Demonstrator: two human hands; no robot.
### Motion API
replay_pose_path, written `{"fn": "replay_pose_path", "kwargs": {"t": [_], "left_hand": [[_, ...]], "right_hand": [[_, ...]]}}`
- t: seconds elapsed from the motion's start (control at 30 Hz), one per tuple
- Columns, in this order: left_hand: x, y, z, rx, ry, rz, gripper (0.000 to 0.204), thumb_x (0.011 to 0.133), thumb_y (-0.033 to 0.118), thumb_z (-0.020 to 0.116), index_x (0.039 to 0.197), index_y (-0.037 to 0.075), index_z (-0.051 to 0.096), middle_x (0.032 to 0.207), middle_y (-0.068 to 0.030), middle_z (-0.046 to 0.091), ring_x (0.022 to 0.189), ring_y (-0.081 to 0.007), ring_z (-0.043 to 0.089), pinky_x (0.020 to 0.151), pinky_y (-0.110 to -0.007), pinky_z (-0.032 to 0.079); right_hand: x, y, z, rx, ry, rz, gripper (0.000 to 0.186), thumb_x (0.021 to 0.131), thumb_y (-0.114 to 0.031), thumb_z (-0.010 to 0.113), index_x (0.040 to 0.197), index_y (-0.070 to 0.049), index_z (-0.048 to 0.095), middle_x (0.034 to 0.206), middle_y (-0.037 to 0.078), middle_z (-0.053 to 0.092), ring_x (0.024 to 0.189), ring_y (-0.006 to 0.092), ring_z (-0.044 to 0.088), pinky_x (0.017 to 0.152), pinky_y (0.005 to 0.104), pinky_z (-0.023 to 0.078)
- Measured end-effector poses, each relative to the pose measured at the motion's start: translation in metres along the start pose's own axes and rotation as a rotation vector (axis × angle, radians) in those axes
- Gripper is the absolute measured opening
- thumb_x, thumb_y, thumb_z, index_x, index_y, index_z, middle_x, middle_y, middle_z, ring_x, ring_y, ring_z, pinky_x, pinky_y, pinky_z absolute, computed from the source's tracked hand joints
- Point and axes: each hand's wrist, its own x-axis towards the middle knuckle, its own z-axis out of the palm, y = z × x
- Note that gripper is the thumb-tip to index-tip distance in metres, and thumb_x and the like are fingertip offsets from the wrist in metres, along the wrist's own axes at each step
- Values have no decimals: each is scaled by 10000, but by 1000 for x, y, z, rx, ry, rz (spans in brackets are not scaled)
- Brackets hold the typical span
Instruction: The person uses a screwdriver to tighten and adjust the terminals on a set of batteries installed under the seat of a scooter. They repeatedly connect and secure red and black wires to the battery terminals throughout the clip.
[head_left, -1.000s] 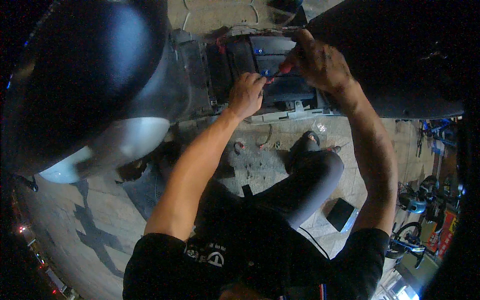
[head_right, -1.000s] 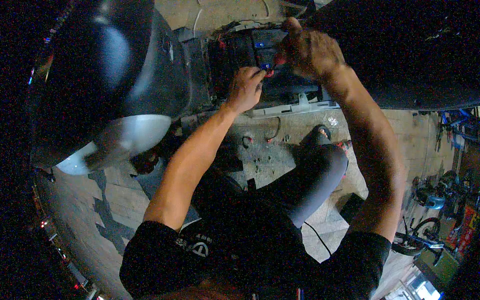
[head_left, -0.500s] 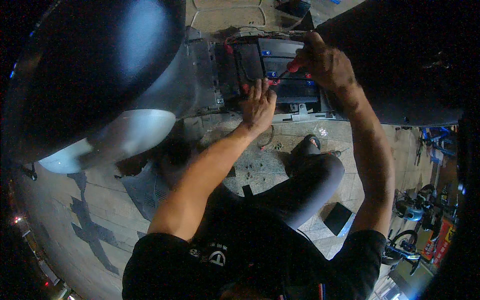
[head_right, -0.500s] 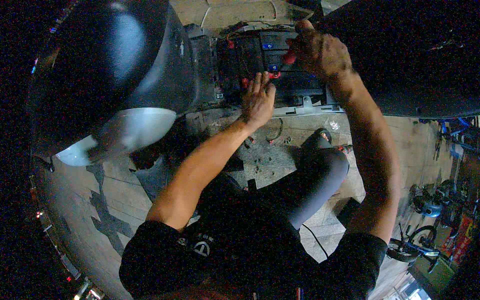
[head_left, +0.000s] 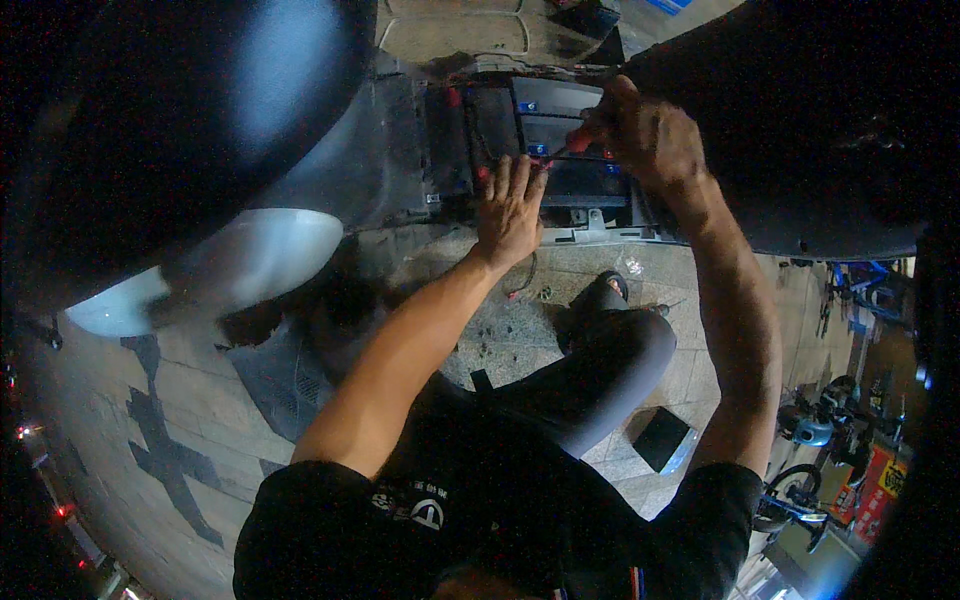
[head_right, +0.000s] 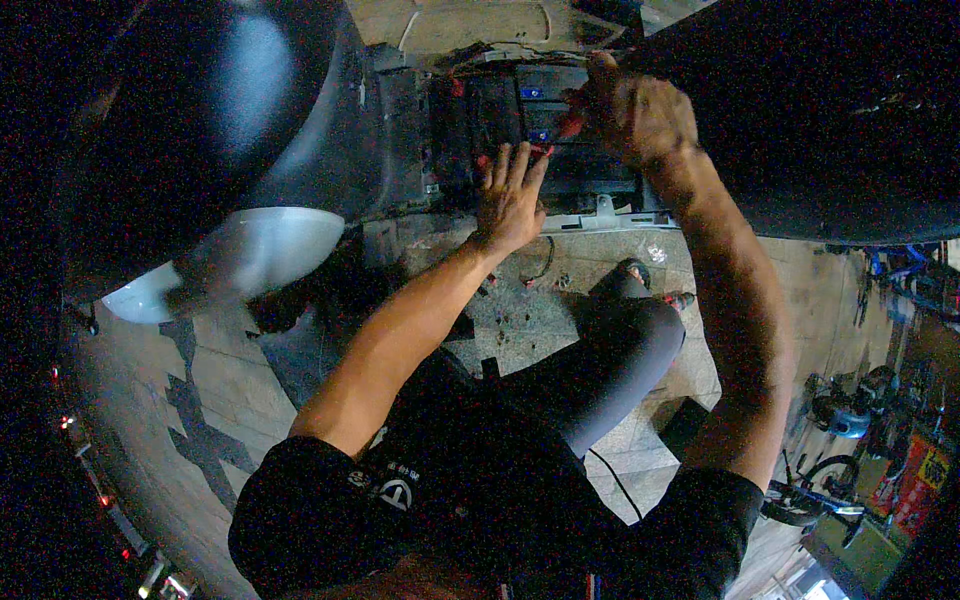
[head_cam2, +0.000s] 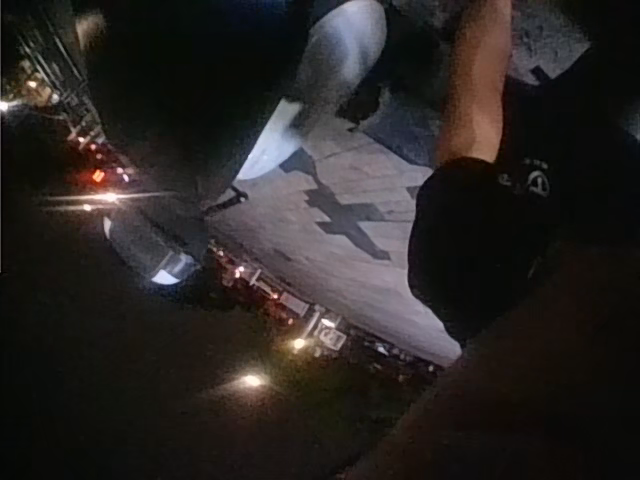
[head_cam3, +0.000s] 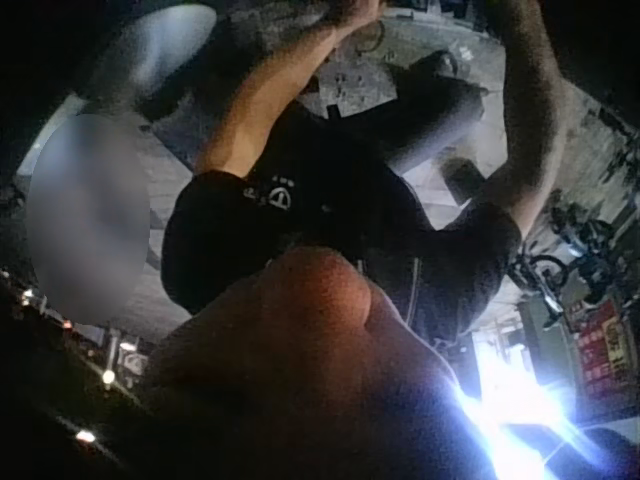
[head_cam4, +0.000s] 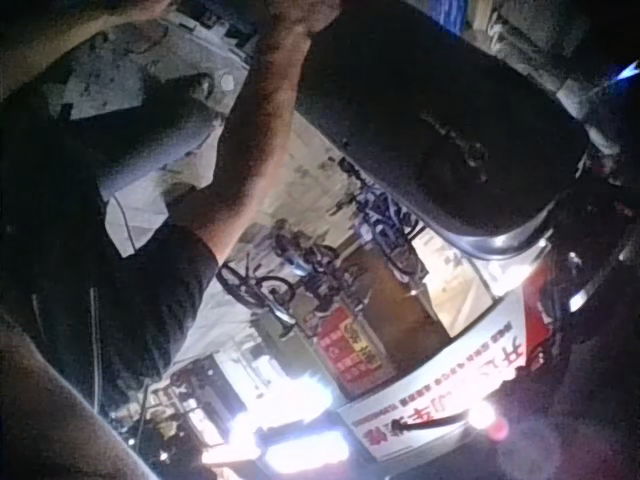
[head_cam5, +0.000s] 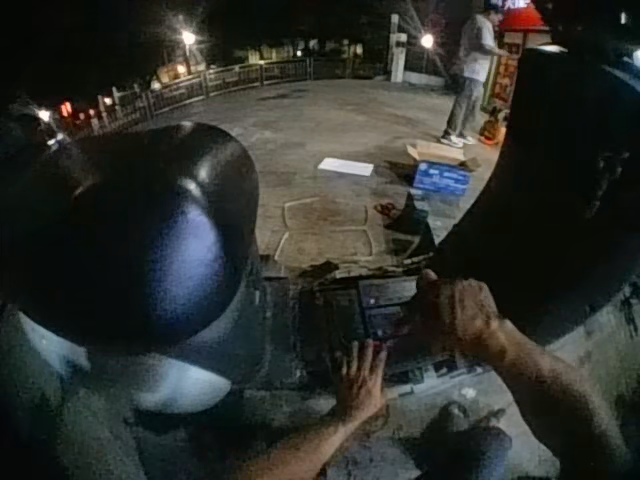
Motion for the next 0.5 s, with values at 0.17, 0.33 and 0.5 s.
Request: {"fn": "replay_pose_path", "kwargs": {"t": [0.17,0.33,0.5], "left_hand": [[1,1,-4,-37,5,-16,903,674,156,753,1486,155,357,1480,-232,348,1344,-490,324,1061,-589,298],[3,9,-6,-35,25,-47,748,704,119,714,1409,99,467,1453,-227,392,1330,-477,355,1080,-563,274],[9,6,6,-41,50,-21,873,662,141,767,1460,180,413,1497,-188,342,1346,-466,318,1029,-585,306]], "right_hand": [[3,7,8,195,43,-165,194,932,-171,594,1080,-66,524,899,92,727,834,263,713,727,351,548],[6,8,3,369,-12,-190,253,920,-122,600,1137,-37,499,936,116,725,911,278,706,766,357,552],[5,-6,-13,-52,-29,-5,258,921,-134,598,1139,-35,500,917,106,730,887,279,707,757,370,552]]}}
